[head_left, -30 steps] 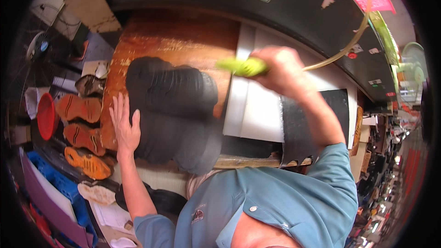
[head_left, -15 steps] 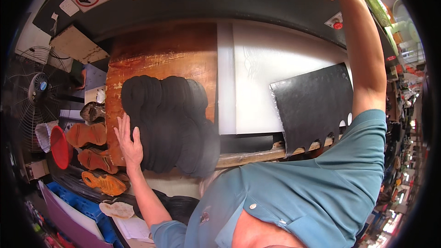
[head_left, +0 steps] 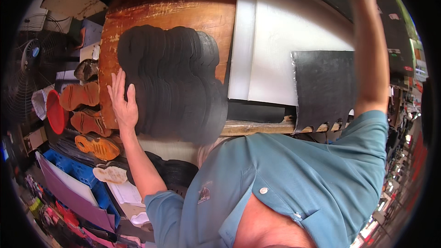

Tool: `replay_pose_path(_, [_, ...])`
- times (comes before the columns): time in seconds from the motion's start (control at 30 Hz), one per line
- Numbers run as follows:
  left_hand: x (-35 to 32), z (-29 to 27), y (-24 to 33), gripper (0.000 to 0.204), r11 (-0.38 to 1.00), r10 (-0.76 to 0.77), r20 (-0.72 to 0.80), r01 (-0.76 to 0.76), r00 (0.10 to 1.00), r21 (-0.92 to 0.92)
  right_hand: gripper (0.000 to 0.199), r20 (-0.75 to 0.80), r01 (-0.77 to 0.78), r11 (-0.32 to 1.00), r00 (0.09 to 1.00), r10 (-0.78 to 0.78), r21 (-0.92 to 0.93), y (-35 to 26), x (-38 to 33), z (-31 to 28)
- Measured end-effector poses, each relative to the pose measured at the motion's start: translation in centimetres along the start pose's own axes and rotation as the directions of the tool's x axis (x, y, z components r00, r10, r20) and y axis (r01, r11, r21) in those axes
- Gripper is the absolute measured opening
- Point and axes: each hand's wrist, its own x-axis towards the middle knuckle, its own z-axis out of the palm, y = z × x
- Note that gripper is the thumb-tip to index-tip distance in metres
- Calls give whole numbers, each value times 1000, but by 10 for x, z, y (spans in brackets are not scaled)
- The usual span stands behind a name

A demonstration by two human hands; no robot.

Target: The person removes black rubber sole pieces from a die-cut sheet, stacks them, and uses a heated tool to press and fuse the layers together. The person repeatedly flips and presses the stack to bond the soles.

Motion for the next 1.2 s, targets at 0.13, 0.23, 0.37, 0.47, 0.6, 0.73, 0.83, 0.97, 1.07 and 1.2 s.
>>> replay_pose_path(0.13, [0, 1, -2, 51, 999, 22, -25, -22, 999, -29, 44, 676, -467, 715, 737, -10, 520, -91, -124, 94])
replay_pose_path(0.23, [-1, 2, -4, 50, 999, 22, -29, -23, 999, -48, 83, 921, -883, 269, 385, -50, 384, -150, -207, 112])
replay_pose_path(0.37, [-1, 3, -6, 49, 998, 29, -37, -31, 999, -57, 84, 952, -959, -6, 280, 126, 283, -185, -262, 108])
replay_pose_path(0.47, [0, 3, -4, 49, 997, 24, -29, -26, 999, -73, 83, 933, -890, -333, 219, 286, 311, -190, -269, 124])
replay_pose_path(0.6, [-1, -1, 5, 49, 994, 10, -24, -13, 1000, -112, 74, 928, -758, -541, 251, 275, 365, -204, -259, 138])
replay_pose_path(0.73, [-8, -4, 23, 48, 976, -39, -11, 36, 999, -216, 60, 867, -863, -244, 343, 363, 443, -220, -228, 171])
replay_pose_path(0.83, [-12, -7, 34, 48, 961, -56, -7, 52, 998, -271, 65, 853, -800, -336, 379, 360, 497, -222, -207, 192])
replay_pose_path(0.97, [-14, -7, 45, 48, 859, -180, 33, 174, 983, -481, 66, 840, -792, -314, 417, 348, 523, -231, -182, 211])
replay_pose_path(1.07, [-17, 1, 53, 47, 753, -250, 36, 217, 968, -622, 64, 825, -720, -403, 491, 279, 565, -242, -161, 222])
replay_pose_path(1.2, [-18, 11, 68, 47, 610, -367, 31, 266, 930, -747, 56, 763, -706, -291, 600, 240, 646, -250, -138, 241])
